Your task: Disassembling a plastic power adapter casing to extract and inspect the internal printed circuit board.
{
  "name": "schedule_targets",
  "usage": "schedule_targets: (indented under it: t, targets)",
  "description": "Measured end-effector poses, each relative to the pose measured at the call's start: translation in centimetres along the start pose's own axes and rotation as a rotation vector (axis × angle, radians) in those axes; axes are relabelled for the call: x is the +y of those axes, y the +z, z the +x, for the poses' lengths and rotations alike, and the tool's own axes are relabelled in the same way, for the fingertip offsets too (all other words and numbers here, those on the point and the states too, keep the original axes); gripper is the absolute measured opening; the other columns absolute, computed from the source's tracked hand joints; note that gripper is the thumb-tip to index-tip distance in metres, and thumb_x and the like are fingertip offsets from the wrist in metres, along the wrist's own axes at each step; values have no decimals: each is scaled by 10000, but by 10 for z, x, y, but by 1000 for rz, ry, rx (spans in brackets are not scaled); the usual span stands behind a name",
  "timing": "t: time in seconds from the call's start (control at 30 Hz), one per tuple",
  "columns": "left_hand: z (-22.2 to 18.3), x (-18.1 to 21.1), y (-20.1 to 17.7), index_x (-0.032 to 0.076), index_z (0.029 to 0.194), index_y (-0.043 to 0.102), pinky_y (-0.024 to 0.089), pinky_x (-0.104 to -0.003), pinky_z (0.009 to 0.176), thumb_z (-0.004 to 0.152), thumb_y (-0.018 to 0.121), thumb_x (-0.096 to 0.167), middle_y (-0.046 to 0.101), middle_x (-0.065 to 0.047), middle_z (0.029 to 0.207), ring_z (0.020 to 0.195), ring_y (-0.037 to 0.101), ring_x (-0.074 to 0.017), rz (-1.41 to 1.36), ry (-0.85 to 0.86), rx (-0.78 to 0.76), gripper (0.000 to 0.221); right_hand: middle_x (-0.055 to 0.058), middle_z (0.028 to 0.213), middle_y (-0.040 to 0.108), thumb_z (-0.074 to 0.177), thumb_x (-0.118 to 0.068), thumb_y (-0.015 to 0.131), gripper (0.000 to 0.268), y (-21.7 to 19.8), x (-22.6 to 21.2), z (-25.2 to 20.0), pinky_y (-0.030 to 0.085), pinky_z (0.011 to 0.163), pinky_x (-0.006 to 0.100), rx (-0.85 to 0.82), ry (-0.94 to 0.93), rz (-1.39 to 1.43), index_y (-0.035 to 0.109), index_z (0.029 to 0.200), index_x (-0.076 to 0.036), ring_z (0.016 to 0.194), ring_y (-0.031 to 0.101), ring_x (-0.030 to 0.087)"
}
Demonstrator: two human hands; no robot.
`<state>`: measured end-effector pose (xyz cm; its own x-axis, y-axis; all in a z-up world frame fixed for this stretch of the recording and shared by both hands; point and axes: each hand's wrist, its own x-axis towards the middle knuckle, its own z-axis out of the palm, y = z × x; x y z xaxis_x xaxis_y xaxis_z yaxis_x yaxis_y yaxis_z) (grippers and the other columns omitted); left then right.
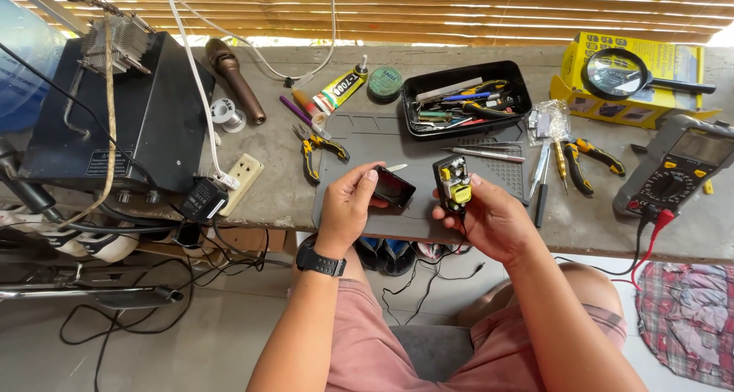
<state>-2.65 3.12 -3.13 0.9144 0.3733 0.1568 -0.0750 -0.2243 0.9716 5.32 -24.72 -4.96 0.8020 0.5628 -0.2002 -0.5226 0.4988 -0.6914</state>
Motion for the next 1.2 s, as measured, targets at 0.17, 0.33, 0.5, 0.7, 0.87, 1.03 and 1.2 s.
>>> schedule_targets:
  t: [0.17, 0.33, 0.5, 0.7, 0.87, 1.03, 1.2]
  targets:
    - [1, -3, 2, 156, 1328, 917, 650, -355, 845, 1157, 703, 299, 887, -119, 932, 920, 680, -80, 17, 12, -6, 309, 324, 1253, 798, 1195, -292, 557, 475, 2, 2, 0, 719, 831, 501, -15, -20, -2, 672, 1485, 67, 1003, 846, 481]
    - [0, -2, 1, 132, 1348, 901, 667, -350, 803, 1160, 697, 244, 902, -138, 1017, 956, 690, -78, 0, 7, -10, 299, 315, 1262, 804, 1199, -296, 557, 487, 0, 5, -1, 724, 819, 490, -25, -35, 5, 668, 1513, 60, 1005, 854, 481]
    - [0, 1, 2, -4, 1518, 746, 744, -309, 805, 1020, 833, 51, 846, -168, 1215, 975, 752, -118, -157, -32, -22, 508, 328, 1279, 801, 1215, -270, 545, 473, 0, 7, -2, 727, 816, 491, -25, -59, 3, 658, 1511, 81, 1006, 856, 483]
    - [2, -9, 4, 6, 1539, 743, 748, -323, 801, 988, 854, 1, 839, -225, 1261, 1030, 801, -162, -147, 3, -35, 561, 342, 1280, 798, 1224, -268, 542, 489, -1, 9, 1, 737, 805, 486, -36, -76, -4, 642, 1537, 94, 1007, 858, 501]
    - [0, -9, 4, -2, 1535, 742, 752, -340, 809, 989, 852, -10, 840, -234, 1257, 1036, 808, -178, -159, 12, -31, 557, 339, 1280, 800, 1230, -274, 528, 498, 0, 10, 1, 737, 814, 481, -35, -80, -46, 638, 1553, 89, 1005, 861, 484]
    - [0, -16, 4, 14, 1529, 755, 741, -321, 767, 975, 875, -10, 841, -215, 1207, 1015, 808, -181, -154, 31, -22, 567, 336, 1263, 804, 1230, -275, 531, 505, 0, 10, 1, 739, 812, 477, -35, -88, -64, 638, 1559, 93, 1003, 863, 473]
    - [1, -12, 3, 27, 1560, 735, 736, -305, 777, 964, 879, -33, 832, -180, 1199, 1023, 800, -170, -162, 46, -10, 615, 338, 1263, 806, 1234, -266, 527, 493, 1, 10, 0, 743, 821, 491, -21, -93, -63, 648, 1553, 90, 1001, 862, 468]
